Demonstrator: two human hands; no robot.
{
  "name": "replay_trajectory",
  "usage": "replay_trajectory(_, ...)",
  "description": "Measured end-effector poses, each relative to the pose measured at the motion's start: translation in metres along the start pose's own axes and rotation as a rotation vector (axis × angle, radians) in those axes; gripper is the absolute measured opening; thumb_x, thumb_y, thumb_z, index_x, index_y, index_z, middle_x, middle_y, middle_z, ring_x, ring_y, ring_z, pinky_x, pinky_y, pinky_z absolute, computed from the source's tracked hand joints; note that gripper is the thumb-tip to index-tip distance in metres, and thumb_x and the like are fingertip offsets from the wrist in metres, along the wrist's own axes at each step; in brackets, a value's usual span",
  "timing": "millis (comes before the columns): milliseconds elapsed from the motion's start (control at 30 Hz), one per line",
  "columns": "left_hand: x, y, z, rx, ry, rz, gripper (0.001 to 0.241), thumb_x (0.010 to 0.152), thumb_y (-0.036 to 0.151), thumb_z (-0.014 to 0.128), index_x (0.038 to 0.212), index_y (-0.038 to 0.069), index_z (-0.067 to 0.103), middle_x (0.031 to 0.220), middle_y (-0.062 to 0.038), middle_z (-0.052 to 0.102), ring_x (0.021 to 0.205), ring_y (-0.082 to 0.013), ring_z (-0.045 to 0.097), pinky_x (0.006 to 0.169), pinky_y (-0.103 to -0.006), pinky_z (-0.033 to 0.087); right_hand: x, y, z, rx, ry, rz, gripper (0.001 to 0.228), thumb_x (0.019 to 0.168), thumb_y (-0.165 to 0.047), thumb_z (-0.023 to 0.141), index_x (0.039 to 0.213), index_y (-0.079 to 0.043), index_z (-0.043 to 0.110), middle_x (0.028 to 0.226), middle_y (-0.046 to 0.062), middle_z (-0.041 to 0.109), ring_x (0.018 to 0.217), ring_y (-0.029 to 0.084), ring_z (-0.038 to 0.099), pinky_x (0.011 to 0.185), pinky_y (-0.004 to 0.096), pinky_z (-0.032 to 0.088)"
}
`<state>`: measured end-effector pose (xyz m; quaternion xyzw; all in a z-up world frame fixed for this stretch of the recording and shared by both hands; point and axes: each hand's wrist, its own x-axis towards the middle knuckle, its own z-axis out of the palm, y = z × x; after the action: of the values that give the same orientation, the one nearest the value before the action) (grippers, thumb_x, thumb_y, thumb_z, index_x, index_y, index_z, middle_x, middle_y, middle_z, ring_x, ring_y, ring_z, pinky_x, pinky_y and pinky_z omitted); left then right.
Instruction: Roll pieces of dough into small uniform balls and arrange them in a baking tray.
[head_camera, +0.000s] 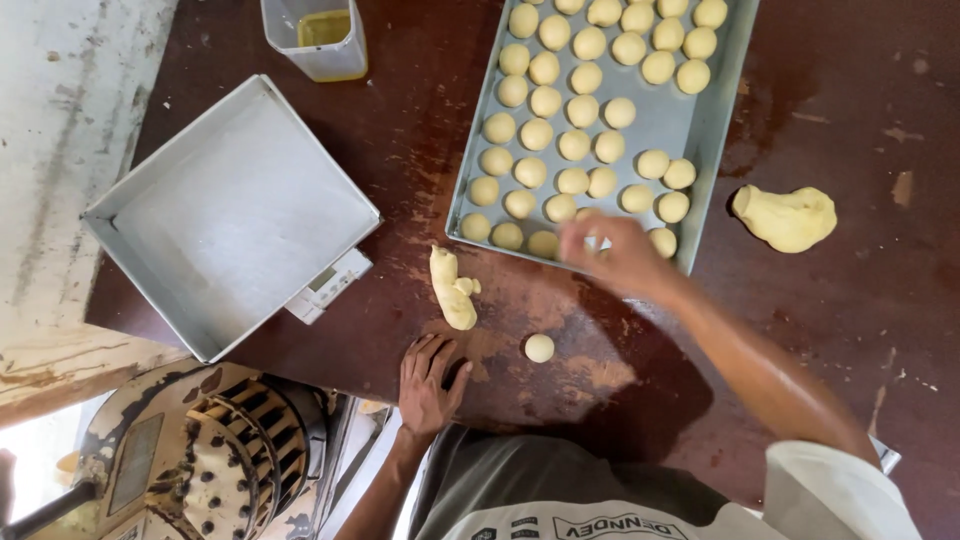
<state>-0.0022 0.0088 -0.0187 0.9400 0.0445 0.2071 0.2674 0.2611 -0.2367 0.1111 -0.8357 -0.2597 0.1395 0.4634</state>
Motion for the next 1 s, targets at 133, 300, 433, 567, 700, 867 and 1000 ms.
replay_trajectory(133,0.0,0.001,0.0,0.007,-0.006,0.012,0.037,0.09,0.039,0.077,0.117,0.015,0.072,0.118,-0.006,0.064,0.121,-0.0302,0.063,0.107,-0.0493,0.049,-0.068,-0.028,0.033,0.003,-0.617,0.083,0.03,0.091,-0.017,0.068,0.118,-0.006,0.076,0.116,0.019,0.076,0.113,0.036,0.069,0.1,0.049,0.053)
replay_trajectory(300,-0.001,0.002,-0.002,0.005,-0.017,-0.002,0.036,0.089,0.039,0.078,0.116,0.015,0.073,0.118,-0.006,0.064,0.122,-0.029,0.062,0.109,-0.0482,0.047,-0.119,0.044,0.099,-0.299,-0.598,-0.01,0.037,0.099,-0.014,0.06,0.135,-0.009,0.065,0.137,0.01,0.058,0.124,0.029,0.059,0.105,0.039,0.051)
replay_trajectory(433,0.004,0.006,-0.006,-0.003,-0.018,-0.016,0.036,0.091,0.039,0.076,0.118,0.016,0.072,0.119,-0.005,0.064,0.123,-0.0282,0.062,0.11,-0.0477,0.047,-0.077,0.02,0.059,-0.013,-0.534,0.132,0.04,0.086,-0.008,0.073,0.126,-0.01,0.072,0.115,0.011,0.07,0.108,0.028,0.067,0.1,0.042,0.054)
replay_trajectory(567,0.003,0.008,-0.006,-0.018,-0.029,-0.027,0.036,0.092,0.038,0.075,0.12,0.015,0.071,0.121,-0.006,0.063,0.125,-0.0295,0.061,0.11,-0.0488,0.046,0.02,0.032,-0.019,-0.06,-0.143,0.085,0.055,0.078,-0.004,0.076,0.131,-0.008,0.066,0.12,0.011,0.067,0.098,0.026,0.066,0.086,0.037,0.055)
replay_trajectory(700,0.017,0.02,-0.021,-0.01,-0.117,-0.078,0.041,0.088,0.028,0.077,0.121,0.005,0.069,0.128,-0.009,0.063,0.124,-0.0285,0.057,0.112,-0.0438,0.044,0.131,0.07,-0.084,-0.23,0.157,0.305,0.046,0.082,0.002,0.065,0.127,-0.005,0.066,0.115,0.013,0.066,0.097,0.022,0.064,0.082,0.032,0.055)
replay_trajectory(867,0.016,0.021,-0.019,0.003,-0.096,-0.103,0.041,0.087,0.027,0.079,0.12,0.004,0.07,0.125,-0.009,0.064,0.124,-0.0284,0.058,0.111,-0.0428,0.045,0.19,0.179,-0.066,-0.235,0.392,0.15,0.02,0.08,-0.006,0.068,0.098,0.002,0.073,0.085,0.006,0.071,0.071,0.015,0.061,0.064,0.027,0.053)
replay_trajectory(1000,0.016,0.019,-0.017,0.008,-0.107,-0.105,0.042,0.087,0.028,0.078,0.121,0.005,0.069,0.126,-0.009,0.063,0.124,-0.0285,0.057,0.111,-0.0423,0.045,0.193,0.202,-0.047,-0.481,0.374,0.219,0.03,0.079,-0.009,0.074,0.107,0.002,0.072,0.094,0.014,0.073,0.078,0.027,0.068,0.071,0.038,0.057)
